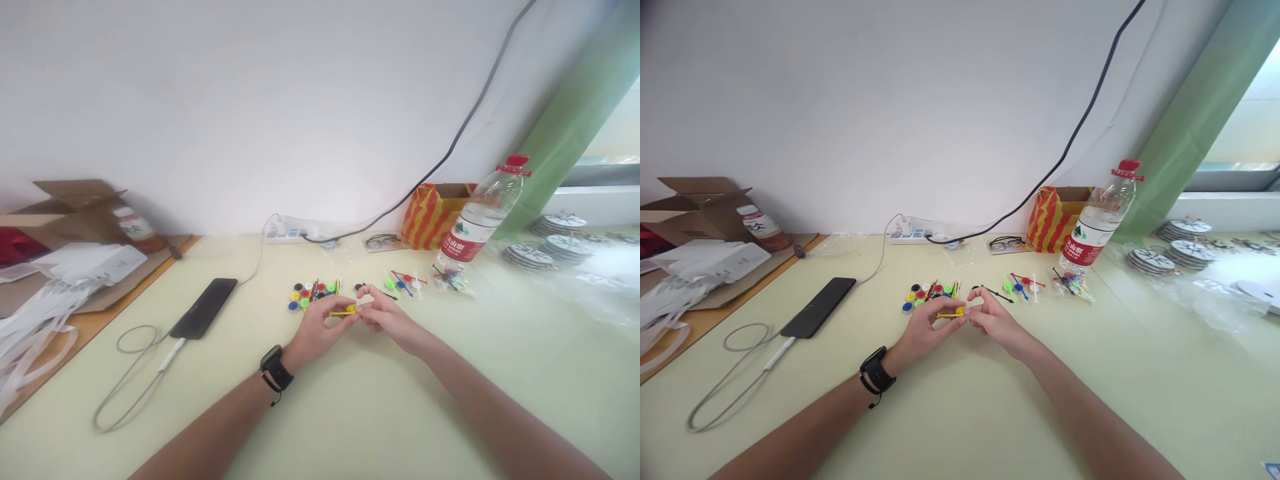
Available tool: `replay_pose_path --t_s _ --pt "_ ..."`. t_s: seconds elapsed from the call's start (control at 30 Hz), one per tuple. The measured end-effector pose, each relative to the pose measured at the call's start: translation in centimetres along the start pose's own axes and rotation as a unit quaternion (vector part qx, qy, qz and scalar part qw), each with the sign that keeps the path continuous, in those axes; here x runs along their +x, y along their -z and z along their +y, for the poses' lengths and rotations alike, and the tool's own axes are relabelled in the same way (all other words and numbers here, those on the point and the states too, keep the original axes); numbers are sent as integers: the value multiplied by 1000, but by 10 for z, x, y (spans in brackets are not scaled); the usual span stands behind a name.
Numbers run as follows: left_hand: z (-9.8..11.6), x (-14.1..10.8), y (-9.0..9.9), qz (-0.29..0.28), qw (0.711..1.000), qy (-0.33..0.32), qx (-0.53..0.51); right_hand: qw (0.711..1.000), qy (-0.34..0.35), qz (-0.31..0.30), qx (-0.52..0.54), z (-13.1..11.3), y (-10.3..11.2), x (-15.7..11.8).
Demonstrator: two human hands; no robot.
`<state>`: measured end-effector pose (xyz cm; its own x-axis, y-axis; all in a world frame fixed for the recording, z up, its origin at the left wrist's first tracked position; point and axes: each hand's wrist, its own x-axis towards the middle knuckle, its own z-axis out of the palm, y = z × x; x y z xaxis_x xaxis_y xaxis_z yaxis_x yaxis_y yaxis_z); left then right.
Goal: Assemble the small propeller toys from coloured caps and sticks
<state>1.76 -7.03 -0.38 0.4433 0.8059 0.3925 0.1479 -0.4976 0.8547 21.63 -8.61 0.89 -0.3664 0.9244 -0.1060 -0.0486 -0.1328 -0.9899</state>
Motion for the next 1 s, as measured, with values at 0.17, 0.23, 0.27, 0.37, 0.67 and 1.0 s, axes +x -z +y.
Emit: replay_pose_path --t_s 0.17,0.23,0.27,0.37,0.67,1.0 --pt "1 0 0 7 1000 13 3 999 4 30 -12 -1 1 1" --pt "0 0 0 22 1000 22 -2 999 29 32 -17 0 3 3" --pt "-1 1 0 29 999 28 -5 998 44 33 -15 0 4 4" --pt "-3 2 0 39 997 54 -30 997 77 24 0 1 7 4" --pt "1 4 1 46 991 88 -89 983 143 21 -114 4 8 3" --pt "-6 3 4 39 995 67 -64 969 174 24 -176 6 13 7"
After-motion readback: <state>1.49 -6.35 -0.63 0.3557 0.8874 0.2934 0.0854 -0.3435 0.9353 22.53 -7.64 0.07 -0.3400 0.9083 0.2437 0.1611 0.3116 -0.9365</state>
